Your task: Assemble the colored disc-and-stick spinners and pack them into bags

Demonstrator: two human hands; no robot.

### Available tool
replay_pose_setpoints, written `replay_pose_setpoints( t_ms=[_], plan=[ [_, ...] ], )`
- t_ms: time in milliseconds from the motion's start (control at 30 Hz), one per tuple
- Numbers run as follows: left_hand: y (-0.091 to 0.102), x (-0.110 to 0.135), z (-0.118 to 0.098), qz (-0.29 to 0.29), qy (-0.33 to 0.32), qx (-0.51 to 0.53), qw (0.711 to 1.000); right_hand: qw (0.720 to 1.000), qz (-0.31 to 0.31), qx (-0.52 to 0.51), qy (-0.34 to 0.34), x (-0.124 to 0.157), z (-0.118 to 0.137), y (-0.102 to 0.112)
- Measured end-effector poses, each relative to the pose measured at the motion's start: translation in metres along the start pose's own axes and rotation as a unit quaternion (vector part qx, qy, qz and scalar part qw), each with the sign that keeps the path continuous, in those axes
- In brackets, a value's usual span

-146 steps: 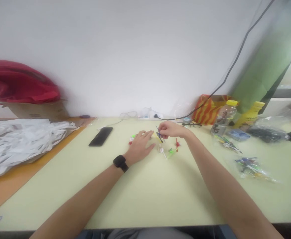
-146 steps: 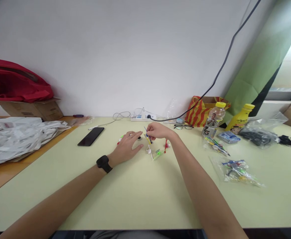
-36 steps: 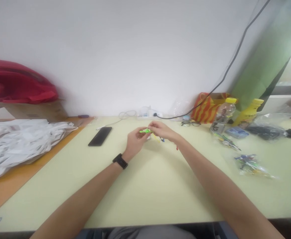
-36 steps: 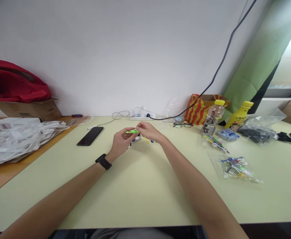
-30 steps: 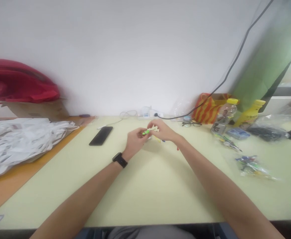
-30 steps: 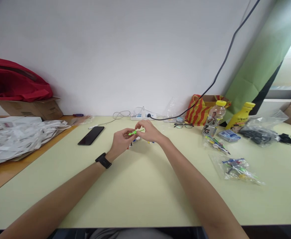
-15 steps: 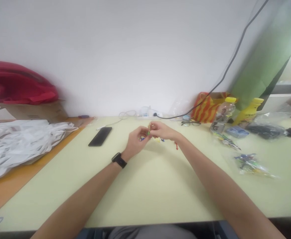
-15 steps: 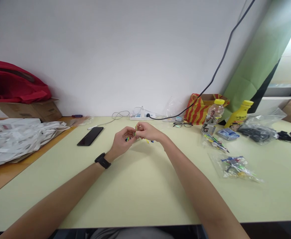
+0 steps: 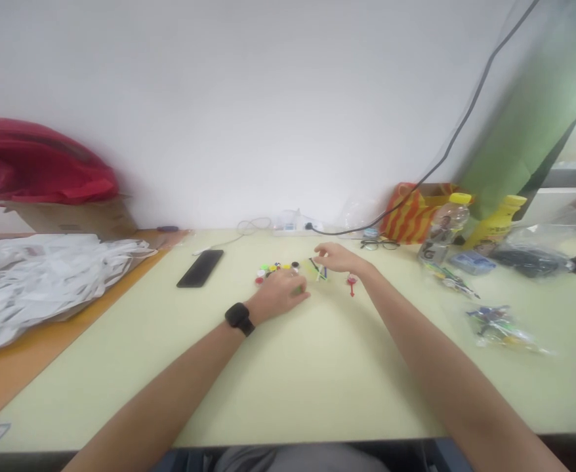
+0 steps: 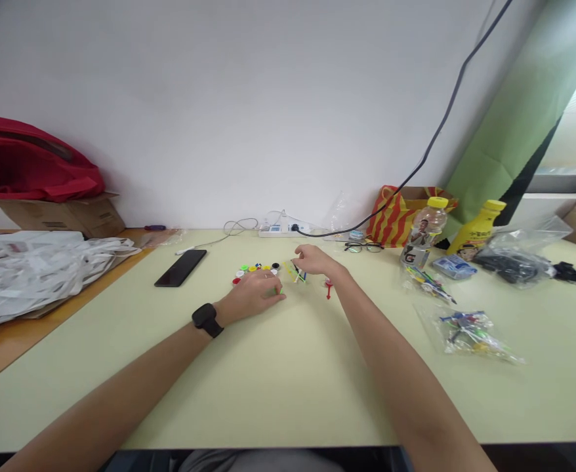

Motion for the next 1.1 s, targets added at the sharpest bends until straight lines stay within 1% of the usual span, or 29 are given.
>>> replay_pose_setpoints(
  t_ms=[100,200,300,367,433,533,633,867,1100],
  plan=[
    [0.006,0.0,0.006,0.021,0.007,-0.046,0.999,0.997,0.011,0.063,-0.042,0.002,-0.007,0.014],
    [0.014,0.001,0.01,0.005,0.025,-0.094,0.995,0.984,0.04,0.128,-0.115,0.009,-0.018,0.032],
    [0.017,0.003,0.014,-0.016,0.063,-0.148,0.987,0.963,0.11,0.164,-0.183,0.02,-0.028,0.044],
    [0.015,0.005,0.016,-0.012,0.079,-0.164,0.983,0.952,0.164,0.161,-0.2,0.025,-0.033,0.045],
    [0.012,0.006,0.018,-0.005,0.083,-0.159,0.984,0.948,0.202,0.146,-0.198,0.028,-0.034,0.042],
    [0.008,0.007,0.021,-0.008,0.075,-0.141,0.987,0.949,0.22,0.123,-0.189,0.027,-0.033,0.036],
    [0.006,0.007,0.021,-0.022,0.07,-0.13,0.989,0.954,0.211,0.107,-0.183,0.024,-0.032,0.036],
    [0.006,0.009,0.02,-0.047,0.076,-0.131,0.987,0.966,0.185,0.1,-0.153,0.024,-0.033,0.048],
    [-0.002,0.014,0.026,0.003,0.072,-0.146,0.987,0.976,0.162,0.104,-0.099,0.021,-0.03,0.049]
  ],
)
Point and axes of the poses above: each hand's wrist, its own x-axis away from the middle knuckle, its own y-axis out of the back of the hand, z = x × y, the point moved 1 cm from there along -x, towards the middle knuckle, and after that the axes turned 14 degrees about -y, right-handed, at the moved point
